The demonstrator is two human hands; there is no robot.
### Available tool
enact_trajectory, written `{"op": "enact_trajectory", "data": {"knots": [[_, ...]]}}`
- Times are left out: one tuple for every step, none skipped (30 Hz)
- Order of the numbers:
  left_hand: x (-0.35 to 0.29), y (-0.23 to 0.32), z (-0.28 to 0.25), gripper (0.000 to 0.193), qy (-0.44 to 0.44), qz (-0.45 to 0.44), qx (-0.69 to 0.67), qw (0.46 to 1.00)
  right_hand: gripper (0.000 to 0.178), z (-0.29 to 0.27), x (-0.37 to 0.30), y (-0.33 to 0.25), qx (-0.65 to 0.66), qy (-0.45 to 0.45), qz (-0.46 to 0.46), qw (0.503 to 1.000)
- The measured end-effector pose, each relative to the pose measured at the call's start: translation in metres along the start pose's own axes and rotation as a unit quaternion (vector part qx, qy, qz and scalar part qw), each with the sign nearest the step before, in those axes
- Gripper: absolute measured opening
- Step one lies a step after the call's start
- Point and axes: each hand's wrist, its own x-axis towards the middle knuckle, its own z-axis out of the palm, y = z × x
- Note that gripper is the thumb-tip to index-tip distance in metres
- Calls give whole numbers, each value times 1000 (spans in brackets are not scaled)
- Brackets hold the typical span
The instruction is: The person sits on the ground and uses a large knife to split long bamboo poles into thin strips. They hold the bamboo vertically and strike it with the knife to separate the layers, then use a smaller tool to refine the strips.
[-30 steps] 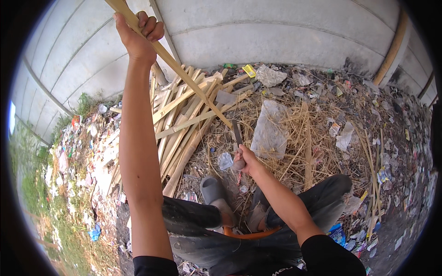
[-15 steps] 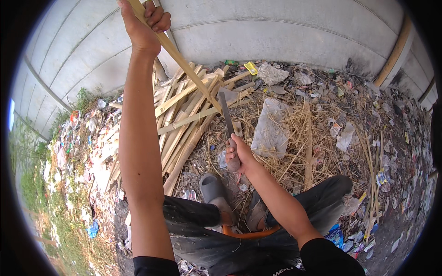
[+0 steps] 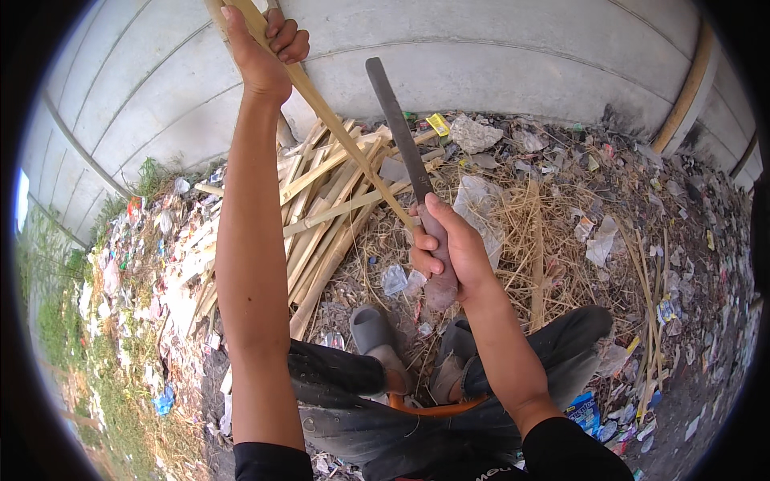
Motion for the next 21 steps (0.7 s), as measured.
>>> {"op": "enact_trajectory", "data": {"knots": [[1,-1,1,73,-6,0,-9,1000,30,6,-4,-3,-33,47,-50,997],[2,-2,3,73,-12,0,-17,1000,29,1,-5,1,-111,84,-116,983],[2,-3,5,73,-12,-3,-12,1000,28,-8,-4,9,-188,120,-180,958],[1,-4,8,73,-10,-7,-6,1000,28,-9,-6,10,-264,153,-241,921],[0,-5,11,73,-9,-10,0,1000,33,-12,-10,3,-279,149,-237,919],[2,-6,15,73,-6,4,13,1000,34,-11,-14,-3,-275,157,-271,909],[2,-7,17,73,1,16,30,999,36,-3,-21,-10,-269,164,-300,900],[3,-11,22,73,6,24,43,999,38,5,-30,-19,-266,176,-327,890],[1,-13,26,72,25,25,54,998,40,17,-39,-27,-254,185,-373,873],[-3,-9,26,71,47,29,73,996,42,34,-44,-33,-239,187,-415,858],[-1,-10,31,71,63,33,79,994,45,42,-48,-38,-228,197,-465,833],[8,-18,26,67,44,24,17,999,48,40,-48,-35,-215,186,-475,833],[22,-25,10,64,26,19,-39,999,51,35,-46,-24,-197,168,-485,835],[31,-31,5,61,5,13,-101,995,55,27,-44,-12,-182,155,-497,834],[28,-35,27,62,30,10,-68,997,53,9,-40,8,-278,160,-443,837],[29,-38,36,62,6,25,-34,999,51,-15,-36,35,-368,164,-386,830],[31,-39,44,62,-18,44,3,999,48,-58,-26,72,-490,134,-384,771],[30,-40,44,62,-36,63,46,996,46,-70,-26,77,-510,131,-332,783],[36,-47,38,63,-18,52,-34,998,45,-83,-28,79,-534,131,-280,787],[35,-50,28,63,-14,37,-60,997,43,-64,-40,57,-447,157,-179,862],[38,-49,30,64,-10,34,-69,997,41,-49,-47,28,-357,179,-79,914]]}}
